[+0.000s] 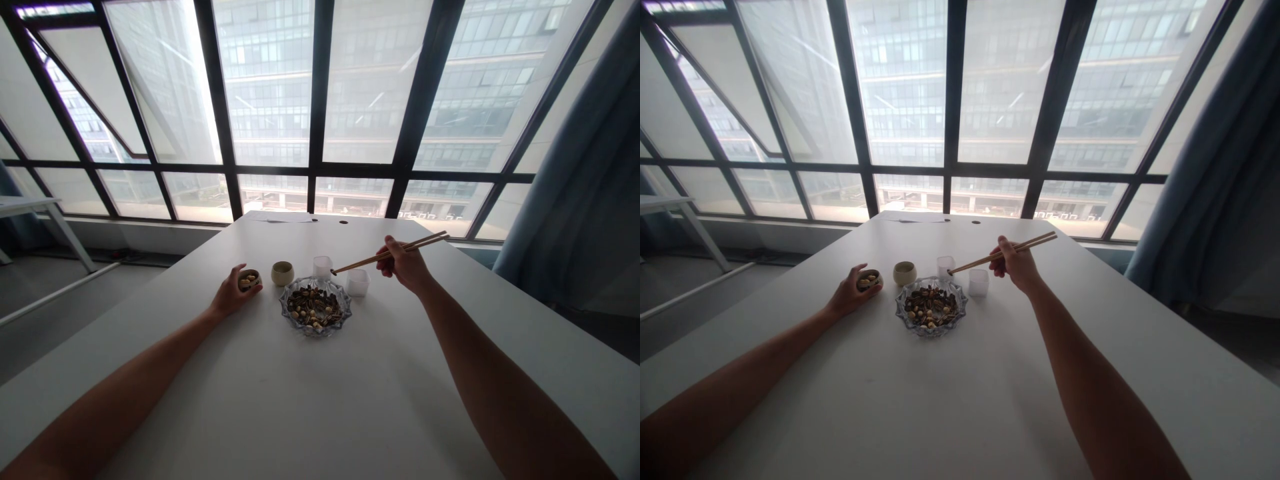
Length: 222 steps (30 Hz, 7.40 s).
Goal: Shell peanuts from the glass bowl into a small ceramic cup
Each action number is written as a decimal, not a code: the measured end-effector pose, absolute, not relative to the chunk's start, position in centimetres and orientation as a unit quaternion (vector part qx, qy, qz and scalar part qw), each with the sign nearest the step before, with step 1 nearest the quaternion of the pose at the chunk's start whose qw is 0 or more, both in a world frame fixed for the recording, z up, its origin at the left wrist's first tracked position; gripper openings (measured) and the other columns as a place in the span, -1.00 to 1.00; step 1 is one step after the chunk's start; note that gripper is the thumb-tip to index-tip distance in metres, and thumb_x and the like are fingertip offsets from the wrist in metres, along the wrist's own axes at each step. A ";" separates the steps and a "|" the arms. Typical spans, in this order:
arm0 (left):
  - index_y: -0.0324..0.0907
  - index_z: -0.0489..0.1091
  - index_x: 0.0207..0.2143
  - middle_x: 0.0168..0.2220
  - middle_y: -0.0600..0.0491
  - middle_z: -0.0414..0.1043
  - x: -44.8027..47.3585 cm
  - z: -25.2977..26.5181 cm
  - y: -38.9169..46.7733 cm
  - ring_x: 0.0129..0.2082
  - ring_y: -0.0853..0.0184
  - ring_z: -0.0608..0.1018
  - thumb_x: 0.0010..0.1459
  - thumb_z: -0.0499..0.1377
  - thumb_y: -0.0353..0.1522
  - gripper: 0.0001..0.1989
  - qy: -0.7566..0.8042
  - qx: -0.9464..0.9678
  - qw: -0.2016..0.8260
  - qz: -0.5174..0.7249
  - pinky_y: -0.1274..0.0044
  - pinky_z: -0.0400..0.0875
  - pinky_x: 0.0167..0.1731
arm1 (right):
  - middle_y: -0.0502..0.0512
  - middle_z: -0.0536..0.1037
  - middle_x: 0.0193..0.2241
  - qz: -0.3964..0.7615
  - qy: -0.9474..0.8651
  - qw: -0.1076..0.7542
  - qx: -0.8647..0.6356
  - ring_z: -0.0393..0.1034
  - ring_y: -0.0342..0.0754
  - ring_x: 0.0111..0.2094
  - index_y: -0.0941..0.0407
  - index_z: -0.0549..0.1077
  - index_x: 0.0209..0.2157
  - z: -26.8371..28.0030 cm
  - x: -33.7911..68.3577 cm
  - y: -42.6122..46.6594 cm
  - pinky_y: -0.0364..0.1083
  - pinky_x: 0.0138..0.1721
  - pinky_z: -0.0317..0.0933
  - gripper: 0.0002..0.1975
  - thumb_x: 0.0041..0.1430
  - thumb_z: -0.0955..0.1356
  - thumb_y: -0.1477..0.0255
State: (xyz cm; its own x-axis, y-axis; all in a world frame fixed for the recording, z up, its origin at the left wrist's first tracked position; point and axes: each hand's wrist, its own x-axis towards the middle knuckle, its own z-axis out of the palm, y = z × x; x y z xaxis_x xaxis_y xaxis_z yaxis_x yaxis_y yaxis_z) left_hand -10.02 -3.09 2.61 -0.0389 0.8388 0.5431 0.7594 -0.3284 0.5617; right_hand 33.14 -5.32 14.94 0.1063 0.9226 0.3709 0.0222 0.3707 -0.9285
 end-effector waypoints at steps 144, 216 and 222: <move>-0.13 0.18 0.20 0.02 -0.14 0.51 -7.9 3.2 -3.9 0.01 0.13 0.57 -0.15 0.47 -0.19 -0.12 0.521 0.688 0.103 0.494 0.29 0.46 0.06 | 0.05 0.50 -0.67 0.363 -0.652 0.575 -0.335 0.33 -0.14 -0.70 0.11 0.44 -0.49 13.5 15.8 -4.7 -0.16 -0.69 0.21 -0.37 0.02 0.33 -0.24; -0.22 0.21 0.23 0.09 -0.23 0.44 1.1 6.3 5.7 0.08 -0.02 0.48 -0.08 0.37 -0.28 -0.19 0.415 0.871 -0.025 0.261 0.18 0.42 0.05 | 0.04 0.44 -0.78 0.310 -0.708 0.465 -0.432 0.27 -0.20 -0.81 0.15 0.41 -0.60 16.9 31.4 -6.4 -0.24 -0.81 0.10 -0.42 0.14 0.36 -0.10; -0.16 0.31 0.12 -0.03 -0.15 0.54 0.8 7.2 7.6 -0.03 0.04 0.58 -0.15 0.41 -0.07 -0.21 0.480 0.845 0.081 0.223 0.28 0.48 -0.05 | 0.03 0.43 -0.78 0.307 -0.706 0.473 -0.428 0.27 -0.20 -0.81 0.14 0.40 -0.59 16.9 31.5 -6.4 -0.25 -0.81 0.11 -0.42 0.15 0.34 -0.10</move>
State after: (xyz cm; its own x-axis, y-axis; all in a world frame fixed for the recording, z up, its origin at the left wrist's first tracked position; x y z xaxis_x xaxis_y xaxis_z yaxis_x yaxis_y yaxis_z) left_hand 0.83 7.60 7.19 0.4404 0.8466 0.2987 0.7748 -0.5265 0.3498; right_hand 31.45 -6.43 16.89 -0.1866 0.8947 0.4058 0.3141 0.4457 -0.8383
